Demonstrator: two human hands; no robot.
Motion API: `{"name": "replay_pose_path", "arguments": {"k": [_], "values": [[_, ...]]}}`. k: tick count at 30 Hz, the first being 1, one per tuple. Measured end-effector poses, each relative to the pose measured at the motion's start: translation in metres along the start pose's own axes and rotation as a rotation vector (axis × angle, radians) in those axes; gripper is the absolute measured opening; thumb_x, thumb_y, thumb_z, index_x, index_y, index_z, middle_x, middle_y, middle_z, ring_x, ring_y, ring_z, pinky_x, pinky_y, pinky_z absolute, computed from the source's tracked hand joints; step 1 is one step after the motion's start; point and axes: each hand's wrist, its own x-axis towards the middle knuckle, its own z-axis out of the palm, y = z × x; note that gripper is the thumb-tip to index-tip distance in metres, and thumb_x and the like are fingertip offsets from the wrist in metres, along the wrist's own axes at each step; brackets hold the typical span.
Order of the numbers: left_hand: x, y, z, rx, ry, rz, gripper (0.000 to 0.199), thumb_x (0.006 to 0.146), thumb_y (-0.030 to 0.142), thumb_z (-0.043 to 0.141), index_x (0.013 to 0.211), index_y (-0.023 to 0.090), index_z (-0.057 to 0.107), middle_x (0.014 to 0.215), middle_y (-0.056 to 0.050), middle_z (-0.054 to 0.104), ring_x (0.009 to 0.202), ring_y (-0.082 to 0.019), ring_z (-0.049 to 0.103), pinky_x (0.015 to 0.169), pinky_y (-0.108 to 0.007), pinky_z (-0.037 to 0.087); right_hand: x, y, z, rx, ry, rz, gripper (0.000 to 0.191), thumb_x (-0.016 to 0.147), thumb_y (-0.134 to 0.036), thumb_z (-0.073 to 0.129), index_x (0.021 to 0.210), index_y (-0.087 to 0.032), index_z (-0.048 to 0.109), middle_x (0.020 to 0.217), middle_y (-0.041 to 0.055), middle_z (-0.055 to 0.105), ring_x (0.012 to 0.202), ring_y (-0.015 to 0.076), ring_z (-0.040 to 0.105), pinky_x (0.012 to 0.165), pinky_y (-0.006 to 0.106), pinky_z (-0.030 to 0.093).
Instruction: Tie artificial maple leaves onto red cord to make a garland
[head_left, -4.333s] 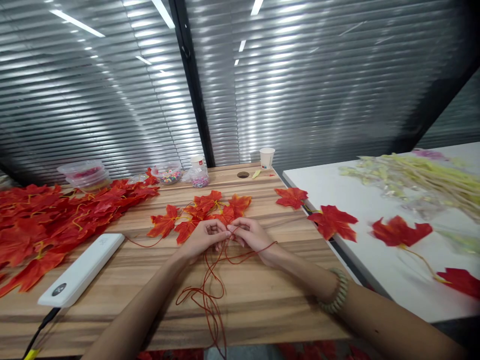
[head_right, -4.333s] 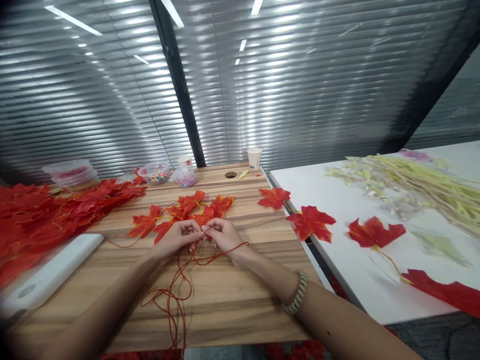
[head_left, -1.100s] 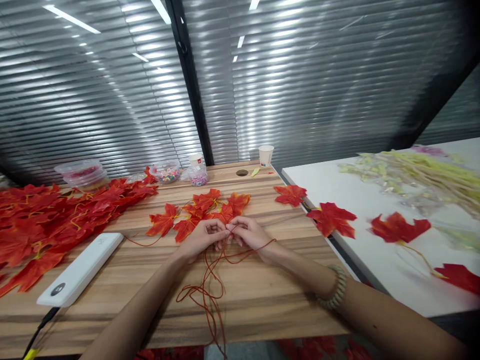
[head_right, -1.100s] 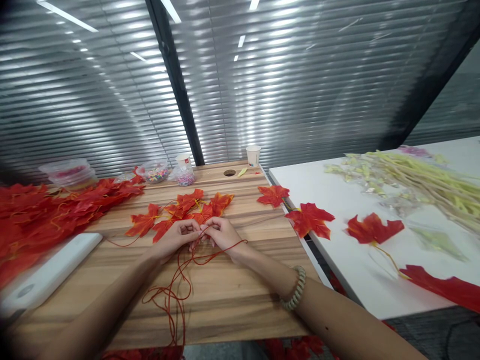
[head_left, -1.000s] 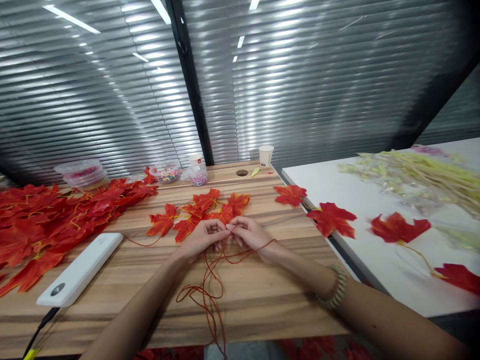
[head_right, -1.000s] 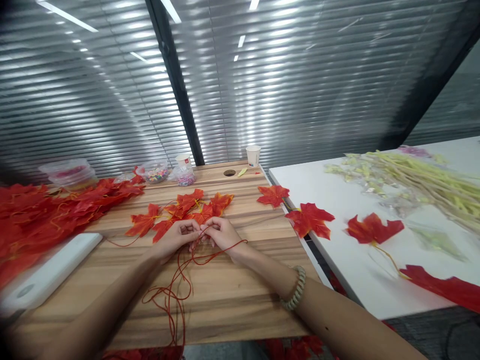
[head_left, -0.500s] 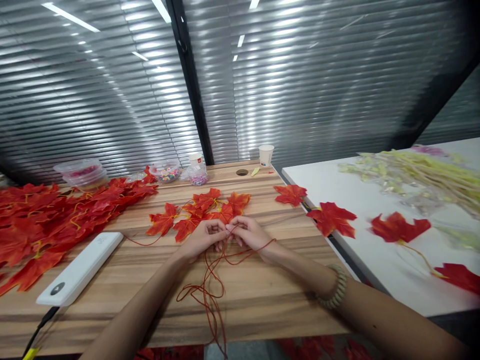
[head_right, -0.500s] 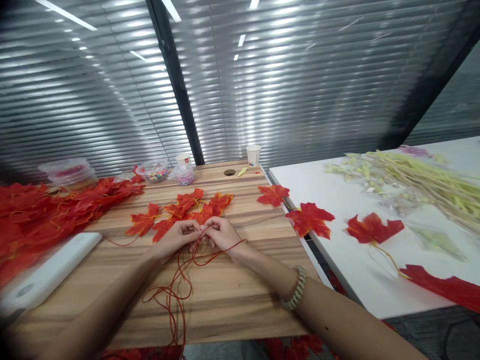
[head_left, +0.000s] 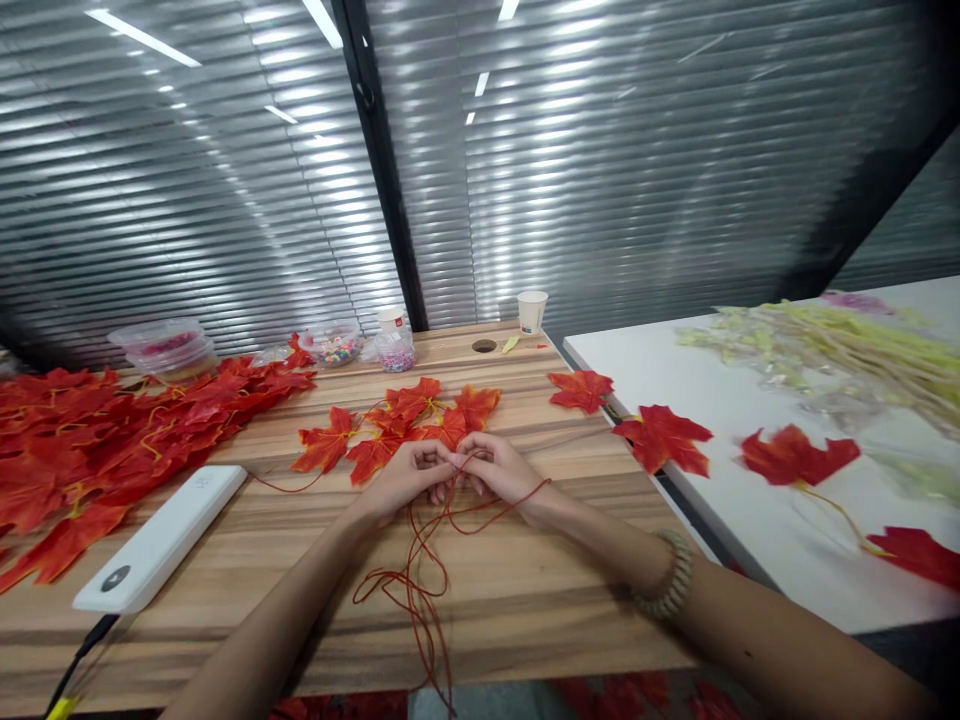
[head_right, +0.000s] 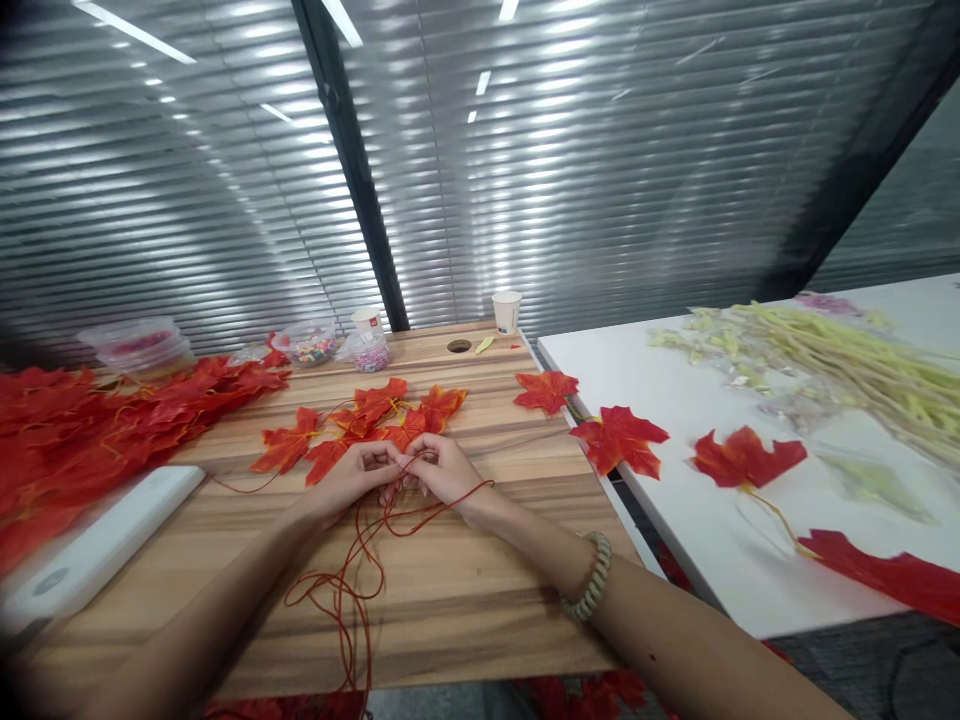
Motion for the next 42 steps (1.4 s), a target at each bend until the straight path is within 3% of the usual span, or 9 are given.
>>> {"name": "replay_pose_path", "arguments": {"k": [27,34,42], "values": [[-0.0001,0.0031,-0.0033,-0.06,0.001,0.069,0.025,0.071,0.036,0.063,0.08,0.014,0.055,0.061,0.003,0.053,0.045,-0.005,0.047,0.045,-0.019,0.041,-0.0029,-0.0071,0.0004,0.081,0.074,-0.118,0.026,0.065,-0.038,0.064,0.07,-0.014,0.056,0.052,-0.0048,0.048,0.04,0.0042,0.035,0.037,0.018,0.025],[-0.0019,0.0022,-0.0032,-0.085,-0.051,0.056,0.022,0.07,0.033,0.064,0.076,0.014,0.054,0.056,0.004,0.051,0.046,-0.006,0.047,0.046,-0.019,0.039,0.0004,-0.0019,-0.0005,0.125,0.178,-0.138,0.025,0.065,-0.037,0.065,0.071,-0.014,0.056,0.052,-0.0042,0.051,0.044,0.0059,0.041,0.039,0.018,0.028],[-0.0005,0.0003,-0.0034,-0.067,-0.047,0.075,0.022,0.075,0.034,0.059,0.079,0.013,0.055,0.057,0.003,0.052,0.047,-0.006,0.048,0.046,-0.018,0.039,0.0002,-0.0001,-0.0021,0.088,0.161,-0.136,0.026,0.064,-0.037,0.067,0.07,-0.014,0.057,0.058,-0.0022,0.053,0.049,0.0069,0.044,0.041,0.018,0.029]]}}
